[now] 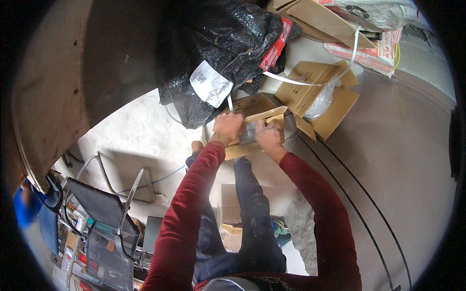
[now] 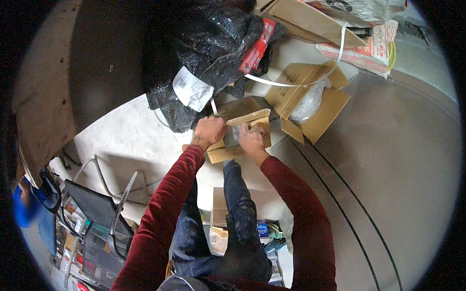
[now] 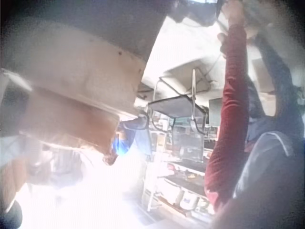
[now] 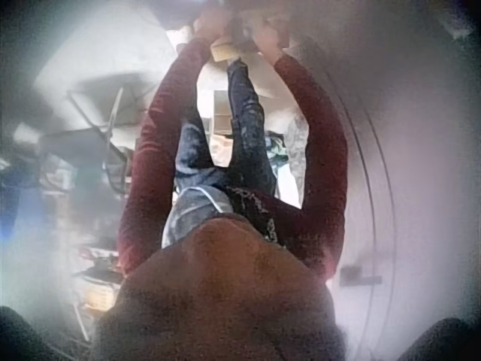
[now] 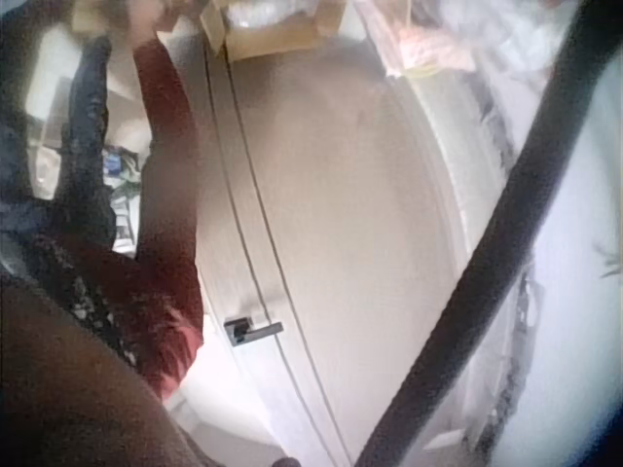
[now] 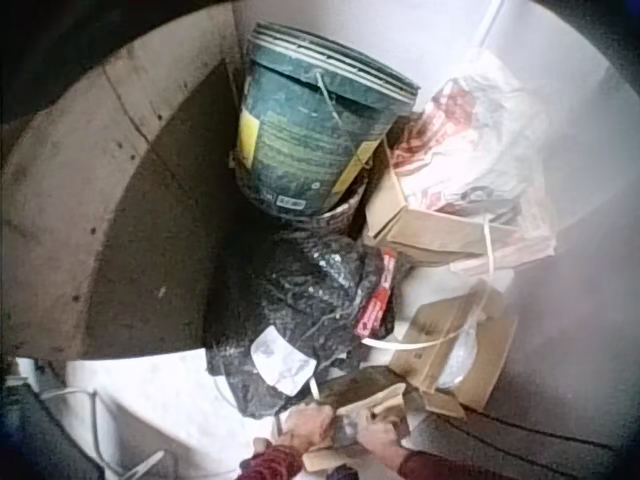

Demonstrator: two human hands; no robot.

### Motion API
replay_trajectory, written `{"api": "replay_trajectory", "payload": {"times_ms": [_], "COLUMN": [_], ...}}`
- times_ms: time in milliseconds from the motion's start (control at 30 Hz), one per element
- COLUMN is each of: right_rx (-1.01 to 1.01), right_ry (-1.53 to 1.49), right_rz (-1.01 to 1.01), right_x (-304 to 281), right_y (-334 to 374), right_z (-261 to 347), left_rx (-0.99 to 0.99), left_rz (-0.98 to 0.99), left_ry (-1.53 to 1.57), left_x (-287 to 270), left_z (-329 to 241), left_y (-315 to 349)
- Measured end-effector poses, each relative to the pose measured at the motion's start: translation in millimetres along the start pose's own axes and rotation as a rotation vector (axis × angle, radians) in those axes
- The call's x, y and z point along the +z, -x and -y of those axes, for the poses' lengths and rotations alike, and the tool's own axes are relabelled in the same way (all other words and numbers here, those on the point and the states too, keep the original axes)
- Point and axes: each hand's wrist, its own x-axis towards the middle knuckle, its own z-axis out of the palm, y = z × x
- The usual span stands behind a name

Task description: The person opens a cardboard box, places bubble wrap and a small item inside, then closes and tapes the box. They move the sealed box aside and later walk through the room carrying a water bottle and phone.

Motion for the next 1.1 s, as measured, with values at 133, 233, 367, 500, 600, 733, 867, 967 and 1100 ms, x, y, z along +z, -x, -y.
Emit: {"api": "replay_trajectory", "payload": {"times_ms": [133,233,367,500,600,733,867,967,1100], "right_rx": [-0.057,0.080,0.121,0.414,0.515,0.220,0.154,0.043,0.054], "right_ry": [0.321,0.341,0.476,0.146,0.058,0.224,0.168,0.089,0.079], "right_rz": [-0.046,0.389,0.109,0.068,0.225,0.052,0.056,0.016,-0.110], "right_x": [-2.2,-18.8,-10.2,35.8,31.8,-24.8,-41.7,-56.9,-61.8], "right_y": [-17.1,-38.9,-43.4,-45.8,-40.1,-17.1,-6.4,3.7,23.2], "right_z": [14.8,23.3,15.5,2.0,8.7,16.1,11.9,4.2,7.1], "left_rx": [-0.023,-0.011,0.015,0.043,0.042,0.020,0.057,0.049,0.076], "left_rz": [-0.056,-0.090,-0.123,-0.078,-0.040,-0.056,-0.035,-0.039,-0.012], "left_ry": [0.030,0.025,0.003,0.027,0.061,0.028,0.045,0.032,0.040], "left_x": [-5.2,1.5,0.4,-8.0,-6.0,-1.3,-1.6,-4.6,-8.4], "left_z": [-0.2,-8.5,2.1,-6.7,-10.9,-1.9,-1.5,-0.3,0.0], "left_y": [-3.0,-11.4,-22.6,-28.2,-24.0,-18.1,-18.1,-13.9,-10.8]}}
